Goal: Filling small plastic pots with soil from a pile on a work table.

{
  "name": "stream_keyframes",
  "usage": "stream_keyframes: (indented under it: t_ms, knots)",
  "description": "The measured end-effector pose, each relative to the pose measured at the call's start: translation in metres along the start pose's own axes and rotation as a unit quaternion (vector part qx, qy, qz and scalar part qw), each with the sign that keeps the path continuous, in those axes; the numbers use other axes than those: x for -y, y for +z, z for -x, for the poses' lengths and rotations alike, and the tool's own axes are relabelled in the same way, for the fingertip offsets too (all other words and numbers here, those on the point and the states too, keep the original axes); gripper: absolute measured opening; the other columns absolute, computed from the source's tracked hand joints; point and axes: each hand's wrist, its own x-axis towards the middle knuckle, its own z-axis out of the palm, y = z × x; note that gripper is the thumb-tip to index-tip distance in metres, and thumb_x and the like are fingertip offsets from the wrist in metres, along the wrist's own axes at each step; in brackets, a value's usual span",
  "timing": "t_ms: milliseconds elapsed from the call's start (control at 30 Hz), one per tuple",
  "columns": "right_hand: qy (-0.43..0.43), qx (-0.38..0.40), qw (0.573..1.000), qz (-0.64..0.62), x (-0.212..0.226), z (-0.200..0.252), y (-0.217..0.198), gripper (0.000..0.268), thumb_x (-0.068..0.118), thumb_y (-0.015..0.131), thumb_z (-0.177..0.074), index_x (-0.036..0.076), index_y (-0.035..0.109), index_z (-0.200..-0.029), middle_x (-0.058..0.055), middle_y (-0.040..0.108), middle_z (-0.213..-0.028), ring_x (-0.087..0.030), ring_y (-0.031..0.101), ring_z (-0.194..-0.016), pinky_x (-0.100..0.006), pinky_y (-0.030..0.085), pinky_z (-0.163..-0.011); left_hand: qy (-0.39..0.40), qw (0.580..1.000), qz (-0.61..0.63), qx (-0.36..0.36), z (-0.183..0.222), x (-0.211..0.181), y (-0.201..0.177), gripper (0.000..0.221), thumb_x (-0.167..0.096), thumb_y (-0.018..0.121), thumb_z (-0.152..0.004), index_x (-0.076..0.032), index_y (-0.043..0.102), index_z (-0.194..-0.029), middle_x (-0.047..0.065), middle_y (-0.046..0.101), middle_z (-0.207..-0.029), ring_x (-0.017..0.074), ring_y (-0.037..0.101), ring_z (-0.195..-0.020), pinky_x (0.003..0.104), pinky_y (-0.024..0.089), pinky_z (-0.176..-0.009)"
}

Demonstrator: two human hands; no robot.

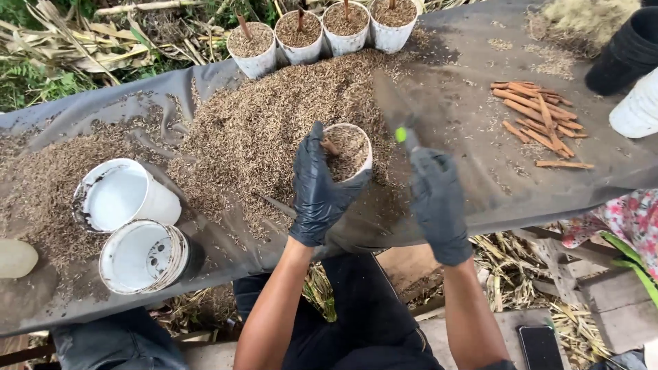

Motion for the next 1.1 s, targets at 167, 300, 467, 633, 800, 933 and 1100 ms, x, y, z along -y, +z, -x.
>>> stream_keyframes:
  t_ms: [167,300,467,633,800,933,1100]
  knots:
    - [0.081,-0.082,0.981,0.158,0.005,-0.007,0.003,0.033,0.019,0.054,-0.108,0.005,0.061,-0.137,-0.020,0.061,-0.121,-0.040,0.069,-0.103,-0.047,0.060,-0.084,-0.006,0.999,-0.012,-0.044,0.002,0.007,-0.003,0.113,-0.050,0.094,-0.067,0.000,0.038,-0.152,0.007,0.062,-0.103,0.0339,0.063,-0.104,0.055,0.053,-0.093]
    - [0.049,-0.053,0.986,0.149,0.019,-0.007,0.014,0.035,0.014,0.054,-0.108,0.001,0.059,-0.141,-0.021,0.059,-0.121,-0.041,0.069,-0.102,-0.047,0.061,-0.083,0.004,0.999,0.002,-0.043,0.004,-0.010,-0.011,0.114,-0.047,0.094,-0.070,0.006,0.034,-0.152,0.013,0.062,-0.099,0.0376,0.063,-0.101,0.058,0.054,-0.091]
    - [0.060,-0.007,0.984,0.166,0.043,-0.013,0.002,0.039,0.023,0.051,-0.109,0.007,0.056,-0.144,-0.015,0.061,-0.120,-0.032,0.073,-0.083,-0.047,0.064,-0.076,0.023,0.998,-0.027,-0.046,0.009,-0.013,-0.011,0.114,-0.050,0.093,-0.072,0.007,0.035,-0.151,0.013,0.063,-0.100,0.0382,0.062,-0.102,0.056,0.053,-0.093]
    - [0.077,-0.048,0.975,0.202,0.020,-0.013,-0.014,0.036,0.020,0.056,-0.107,0.018,0.060,-0.143,-0.012,0.062,-0.125,-0.038,0.073,-0.093,-0.049,0.063,-0.076,0.022,0.998,-0.007,-0.056,0.008,0.000,-0.014,0.114,-0.051,0.092,-0.074,0.006,0.033,-0.152,0.012,0.062,-0.100,0.0369,0.061,-0.103,0.057,0.052,-0.095]
    - [0.266,-0.136,0.954,-0.034,-0.001,-0.024,-0.039,0.037,0.044,0.064,-0.110,0.012,0.056,-0.126,-0.013,0.070,-0.110,-0.032,0.073,-0.096,-0.044,0.058,-0.080,0.005,0.997,0.048,-0.055,0.006,0.002,-0.018,0.116,-0.051,0.091,-0.075,0.004,0.027,-0.154,0.012,0.058,-0.101,0.0339,0.057,-0.104,0.056,0.049,-0.100]
    - [0.004,-0.109,0.983,0.145,-0.088,-0.014,-0.058,0.036,0.018,0.052,-0.116,-0.005,0.068,-0.139,-0.027,0.060,-0.109,-0.042,0.067,-0.089,-0.049,0.056,-0.073,0.016,0.999,-0.010,-0.035,0.001,0.002,-0.021,0.113,-0.053,0.092,-0.073,0.004,0.033,-0.151,0.013,0.061,-0.102,0.0377,0.061,-0.107,0.058,0.050,-0.099]
    - [-0.052,-0.141,0.968,0.199,-0.123,-0.020,-0.066,0.036,0.016,0.049,-0.122,-0.007,0.073,-0.135,-0.027,0.067,-0.108,-0.038,0.064,-0.090,-0.045,0.052,-0.066,0.137,0.983,-0.088,-0.084,-0.009,-0.002,-0.009,0.104,-0.040,0.093,-0.090,-0.010,0.022,-0.161,0.008,0.057,-0.113,0.0271,0.056,-0.109,0.045,0.048,-0.101]
